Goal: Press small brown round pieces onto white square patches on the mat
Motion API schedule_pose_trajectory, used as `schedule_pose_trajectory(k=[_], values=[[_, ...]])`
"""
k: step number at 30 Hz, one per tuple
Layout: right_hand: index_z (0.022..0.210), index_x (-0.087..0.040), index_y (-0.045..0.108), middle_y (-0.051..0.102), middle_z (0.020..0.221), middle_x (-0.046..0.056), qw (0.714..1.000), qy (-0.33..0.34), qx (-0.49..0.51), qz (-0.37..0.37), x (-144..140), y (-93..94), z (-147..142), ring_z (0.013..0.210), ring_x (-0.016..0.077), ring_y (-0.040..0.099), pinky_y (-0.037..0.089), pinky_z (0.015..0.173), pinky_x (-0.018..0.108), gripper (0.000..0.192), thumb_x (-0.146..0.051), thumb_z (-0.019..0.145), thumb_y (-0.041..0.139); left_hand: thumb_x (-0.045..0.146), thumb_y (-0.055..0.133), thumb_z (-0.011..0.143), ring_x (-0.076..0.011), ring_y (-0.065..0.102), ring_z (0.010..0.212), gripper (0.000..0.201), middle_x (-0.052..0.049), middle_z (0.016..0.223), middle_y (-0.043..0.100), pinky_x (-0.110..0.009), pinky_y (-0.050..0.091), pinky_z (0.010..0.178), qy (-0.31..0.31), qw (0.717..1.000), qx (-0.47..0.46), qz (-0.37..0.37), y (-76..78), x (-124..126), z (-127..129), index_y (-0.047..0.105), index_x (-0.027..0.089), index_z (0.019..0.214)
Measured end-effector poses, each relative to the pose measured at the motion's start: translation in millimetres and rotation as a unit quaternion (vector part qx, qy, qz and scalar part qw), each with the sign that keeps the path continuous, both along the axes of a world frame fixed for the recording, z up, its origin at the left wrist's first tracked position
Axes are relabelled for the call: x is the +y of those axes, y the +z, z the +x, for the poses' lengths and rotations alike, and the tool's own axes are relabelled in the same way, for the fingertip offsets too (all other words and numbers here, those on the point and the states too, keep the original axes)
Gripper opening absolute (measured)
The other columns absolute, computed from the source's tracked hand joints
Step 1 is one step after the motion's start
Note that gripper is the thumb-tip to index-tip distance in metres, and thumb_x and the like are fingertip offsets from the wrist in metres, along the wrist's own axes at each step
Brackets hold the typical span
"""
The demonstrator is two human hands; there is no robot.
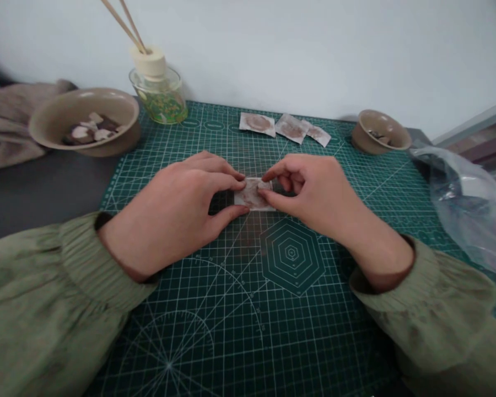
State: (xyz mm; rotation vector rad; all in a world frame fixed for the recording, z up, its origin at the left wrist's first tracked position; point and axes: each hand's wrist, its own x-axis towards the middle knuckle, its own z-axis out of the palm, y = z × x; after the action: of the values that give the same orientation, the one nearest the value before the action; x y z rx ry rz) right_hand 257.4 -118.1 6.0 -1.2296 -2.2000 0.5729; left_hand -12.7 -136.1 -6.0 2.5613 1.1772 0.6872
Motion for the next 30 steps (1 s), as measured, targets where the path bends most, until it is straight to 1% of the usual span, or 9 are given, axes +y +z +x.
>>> schedule_pose_trajectory(k=[4, 7, 11, 14, 17, 20, 25, 27, 30], values=[[0.1, -0.019, 0.088, 0.068, 0.075, -0.003, 0.997, 0.076, 0.016, -0.029, 0.1, 0.5, 2.0, 0.067, 0.0142, 0.059, 0.044, 0.067, 0.032, 0.009, -0.023, 0.092, 0.089, 0.052, 0.079, 0.113, -0.0366, 0.083, 0.133, 0.026, -0.007, 0.139, 0.089, -0.061, 0.072, 0.117, 0.002, 1.0, -0.002, 0.001, -2.8, 0.6, -0.7, 0.091, 0.034, 0.128], [0.101, -0.017, 0.089, 0.069, 0.077, -0.003, 0.998, 0.037, 0.049, -0.027, -1.3, 2.6, 7.0, 0.065, 0.0128, 0.06, 0.043, 0.063, 0.031, 0.012, -0.025, 0.092, 0.089, 0.047, 0.08, 0.112, -0.0367, 0.082, 0.135, 0.026, -0.009, 0.14, 0.088, -0.063, 0.071, 0.119, -0.006, 1.0, -0.025, -0.015, -5.4, 0.5, -1.0, 0.091, 0.031, 0.13], [0.105, -0.018, 0.086, 0.067, 0.065, -0.005, 0.983, -0.012, 0.156, -0.1, -3.2, 1.5, 7.2, 0.055, 0.0134, 0.06, 0.043, 0.054, 0.029, 0.029, -0.041, 0.092, 0.099, 0.04, 0.085, 0.108, -0.0369, 0.083, 0.135, 0.026, -0.009, 0.138, 0.09, -0.061, 0.072, 0.121, -0.01, 0.999, -0.047, -0.004, -7.2, 1.1, -1.3, 0.091, 0.027, 0.13], [0.104, -0.019, 0.084, 0.073, 0.063, -0.003, 0.964, -0.018, 0.217, -0.151, -3.7, -1.8, 2.9, 0.056, 0.016, 0.067, 0.048, 0.055, 0.028, 0.039, -0.046, 0.087, 0.106, 0.04, 0.084, 0.109, -0.0346, 0.086, 0.131, 0.035, -0.01, 0.142, 0.089, -0.055, 0.075, 0.117, -0.011, 0.997, -0.076, 0.016, -4.2, 0.5, 0.4, 0.088, 0.026, 0.141], [0.105, -0.02, 0.081, 0.082, 0.075, 0.001, 0.941, 0.006, 0.285, -0.182, -3.9, -4.2, -0.4, 0.063, 0.0184, 0.077, 0.057, 0.061, 0.029, 0.045, -0.042, 0.082, 0.112, 0.043, 0.079, 0.114, -0.0291, 0.088, 0.128, 0.04, -0.009, 0.143, 0.089, -0.044, 0.076, 0.113, -0.013, 0.991, -0.128, 0.033, 1.5, -2.5, 4.8, 0.083, 0.026, 0.151], [0.108, -0.021, 0.078, 0.087, 0.085, 0.002, 0.919, 0.061, 0.332, -0.204, -3.6, -6.2, -2.7, 0.072, 0.0191, 0.084, 0.061, 0.064, 0.027, 0.049, -0.034, 0.079, 0.115, 0.043, 0.078, 0.116, -0.0249, 0.09, 0.118, 0.031, -0.006, 0.131, 0.092, -0.037, 0.076, 0.106, -0.01, 0.984, -0.173, 0.042, 6.4, -5.8, 9.2, 0.084, 0.027, 0.141], [0.11, -0.024, 0.073, 0.089, 0.093, 0.003, 0.891, 0.112, 0.357, -0.258, -2.0, -9.3, -5.2, 0.081, 0.0232, 0.09, 0.061, 0.058, 0.026, 0.055, -0.035, 0.078, 0.116, 0.039, 0.079, 0.114, -0.0236, 0.09, 0.103, 0.014, -0.003, 0.113, 0.093, -0.037, 0.076, 0.096, -0.002, 0.977, -0.208, 0.044, 10.8, -6.5, 11.5, 0.086, 0.028, 0.117], [0.112, -0.024, 0.073, 0.089, 0.094, 0.002, 0.894, 0.118, 0.351, -0.253, -2.0, -8.4, -4.9, 0.08, 0.0228, 0.09, 0.061, 0.058, 0.026, 0.057, -0.033, 0.077, 0.117, 0.04, 0.079, 0.113, -0.0231, 0.089, 0.099, 0.012, -0.002, 0.109, 0.092, -0.037, 0.075, 0.093, -0.002, 0.976, -0.215, 0.046, 12.3, -6.0, 11.7, 0.086, 0.029, 0.113], [0.118, -0.026, 0.077, 0.088, 0.096, 0.0, 0.915, 0.11, 0.331, -0.204, -3.6, -4.7, -2.8, 0.073, 0.0202, 0.087, 0.06, 0.059, 0.027, 0.058, -0.033, 0.077, 0.117, 0.04, 0.081, 0.111, -0.0225, 0.088, 0.097, 0.01, -0.002, 0.108, 0.092, -0.037, 0.074, 0.091, 0.0, 0.973, -0.222, 0.054, 14.4, -6.2, 12.4, 0.085, 0.03, 0.112]])
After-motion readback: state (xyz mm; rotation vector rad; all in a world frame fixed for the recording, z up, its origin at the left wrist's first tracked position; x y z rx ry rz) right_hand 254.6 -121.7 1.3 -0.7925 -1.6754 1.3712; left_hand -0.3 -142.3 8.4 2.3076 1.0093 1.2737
